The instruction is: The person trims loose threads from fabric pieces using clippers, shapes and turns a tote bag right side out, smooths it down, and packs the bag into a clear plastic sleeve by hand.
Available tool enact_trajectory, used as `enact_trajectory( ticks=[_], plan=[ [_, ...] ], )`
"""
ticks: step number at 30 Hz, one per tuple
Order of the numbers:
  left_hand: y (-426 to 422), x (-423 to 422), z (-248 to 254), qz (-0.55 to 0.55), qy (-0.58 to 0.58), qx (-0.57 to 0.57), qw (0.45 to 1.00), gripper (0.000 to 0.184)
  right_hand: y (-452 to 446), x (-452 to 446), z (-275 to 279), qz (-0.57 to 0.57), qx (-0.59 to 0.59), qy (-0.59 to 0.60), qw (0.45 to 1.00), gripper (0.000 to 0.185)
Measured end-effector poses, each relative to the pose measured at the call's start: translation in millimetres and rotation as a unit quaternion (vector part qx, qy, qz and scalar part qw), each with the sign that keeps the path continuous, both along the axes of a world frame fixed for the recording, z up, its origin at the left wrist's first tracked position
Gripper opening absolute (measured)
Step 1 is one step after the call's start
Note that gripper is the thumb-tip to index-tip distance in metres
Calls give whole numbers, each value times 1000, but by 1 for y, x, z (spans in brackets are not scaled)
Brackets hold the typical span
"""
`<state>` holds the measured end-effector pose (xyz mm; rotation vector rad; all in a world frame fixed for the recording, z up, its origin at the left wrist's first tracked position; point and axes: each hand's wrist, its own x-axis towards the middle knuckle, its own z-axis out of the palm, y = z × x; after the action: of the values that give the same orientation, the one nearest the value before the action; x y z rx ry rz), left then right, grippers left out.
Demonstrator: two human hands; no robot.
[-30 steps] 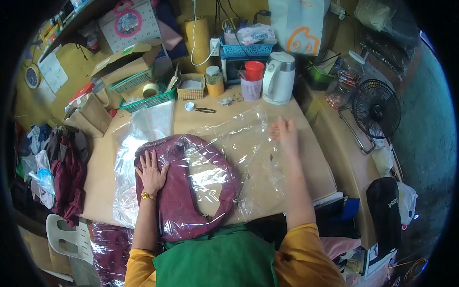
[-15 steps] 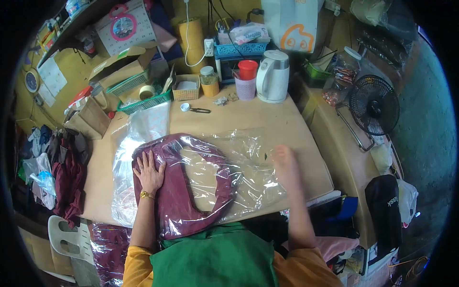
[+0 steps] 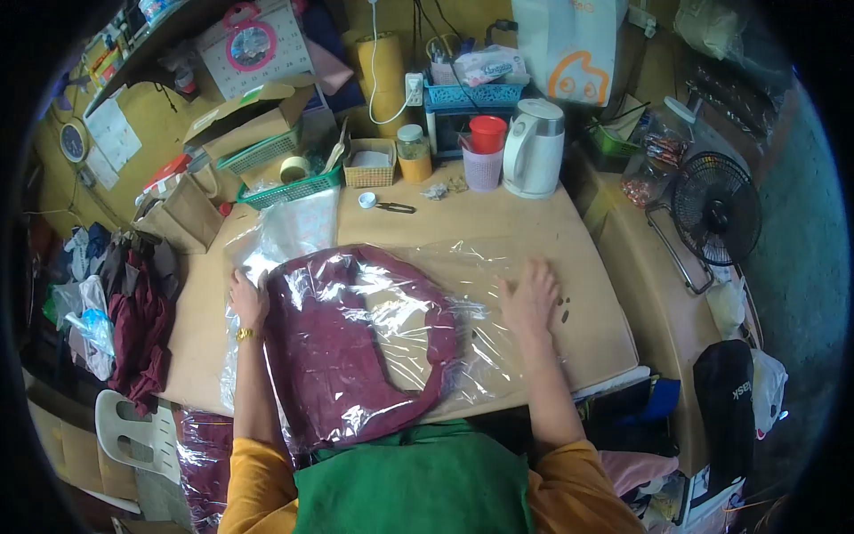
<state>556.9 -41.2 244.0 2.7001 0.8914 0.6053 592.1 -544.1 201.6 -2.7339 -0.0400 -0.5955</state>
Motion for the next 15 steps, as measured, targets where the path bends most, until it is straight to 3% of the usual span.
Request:
enact_trajectory(
  ticks=[2,4,5,7,8,10,12,13,14,15],
  plan=[
    [-26,-15,4,-76,-6,105,992,61,-5,-2,-4,-50,4,-56,997,62],
    [-72,-37,15,-166,69,-4,984,63,-11,-13,-24,-80,-2,18,997,60],
    [-68,-38,-25,-173,121,67,975,66,-3,-24,-26,-71,-4,21,997,60],
    [-74,-39,-41,-176,123,68,974,68,20,-36,-16,101,-105,-17,989,50],
    [-72,-38,-40,-183,114,49,975,67,26,-29,-13,109,-104,-18,988,50],
    [-69,-38,-41,-193,84,23,977,64,32,-2,-1,135,-12,209,968,27],
    [-76,-50,-17,-184,16,-13,983,64,17,46,12,209,175,162,948,15],
    [-79,-55,-6,-181,-23,-45,982,63,30,49,73,244,275,154,917,13],
    [-80,-62,-2,-173,-62,-88,979,62,42,35,152,276,373,149,874,13],
    [-80,-69,-6,-169,-62,-87,980,62,49,32,194,341,552,136,749,16]
  ],
)
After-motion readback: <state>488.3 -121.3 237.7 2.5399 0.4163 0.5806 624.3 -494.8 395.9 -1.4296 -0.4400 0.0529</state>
